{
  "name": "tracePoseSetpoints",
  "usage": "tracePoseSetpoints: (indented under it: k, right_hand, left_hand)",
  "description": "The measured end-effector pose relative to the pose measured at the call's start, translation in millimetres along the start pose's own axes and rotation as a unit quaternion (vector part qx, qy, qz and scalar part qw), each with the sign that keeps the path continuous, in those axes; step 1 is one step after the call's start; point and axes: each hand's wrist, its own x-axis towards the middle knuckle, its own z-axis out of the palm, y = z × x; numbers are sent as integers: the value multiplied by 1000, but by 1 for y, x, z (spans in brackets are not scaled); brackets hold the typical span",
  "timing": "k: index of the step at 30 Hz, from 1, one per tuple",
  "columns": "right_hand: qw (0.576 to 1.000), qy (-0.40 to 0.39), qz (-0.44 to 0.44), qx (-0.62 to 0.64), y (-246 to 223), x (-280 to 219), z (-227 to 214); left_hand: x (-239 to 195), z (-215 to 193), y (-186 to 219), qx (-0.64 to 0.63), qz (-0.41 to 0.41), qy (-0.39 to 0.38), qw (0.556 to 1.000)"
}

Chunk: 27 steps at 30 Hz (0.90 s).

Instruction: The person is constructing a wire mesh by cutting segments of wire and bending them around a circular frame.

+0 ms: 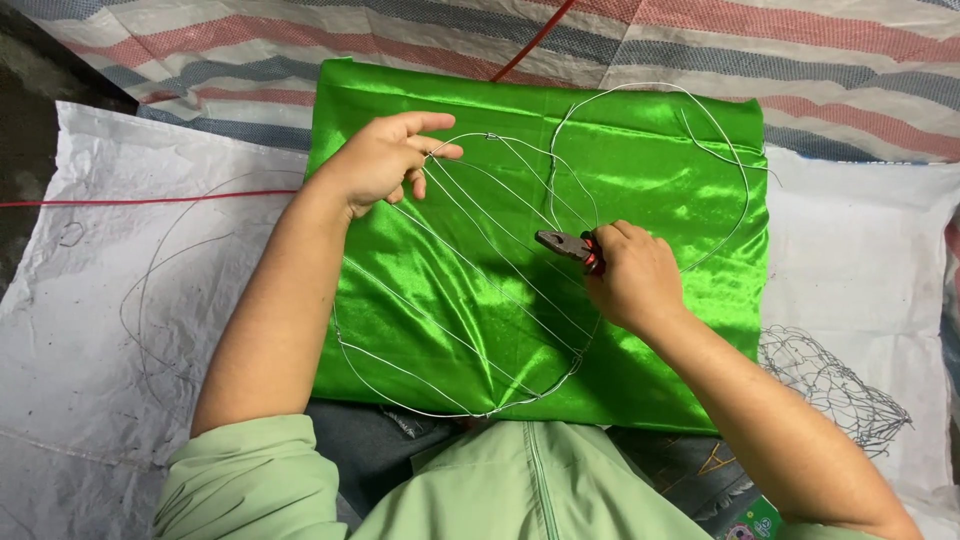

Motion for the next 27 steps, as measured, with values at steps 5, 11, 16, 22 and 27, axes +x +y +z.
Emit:
tracePoseSetpoints:
  k: [5,11,16,22,27]
  right_hand:
    - [999,3,6,38,-3,-10,-17]
    - [997,21,7,68,-13,-2,-19]
    - [999,28,0,46,-14,2,-12]
    - [999,28,-7,45,-12,5,-9]
    - [990,58,-4,128,-8,-2,-31]
  left_hand:
    - [6,0,-3,-47,-30,29,998]
    - [11,7,-7,-6,16,24,1000]
    - [12,12,-6,4,48,47,998]
    - [9,12,-2,49,48,58,996]
    - [6,10,0,58,34,82,994]
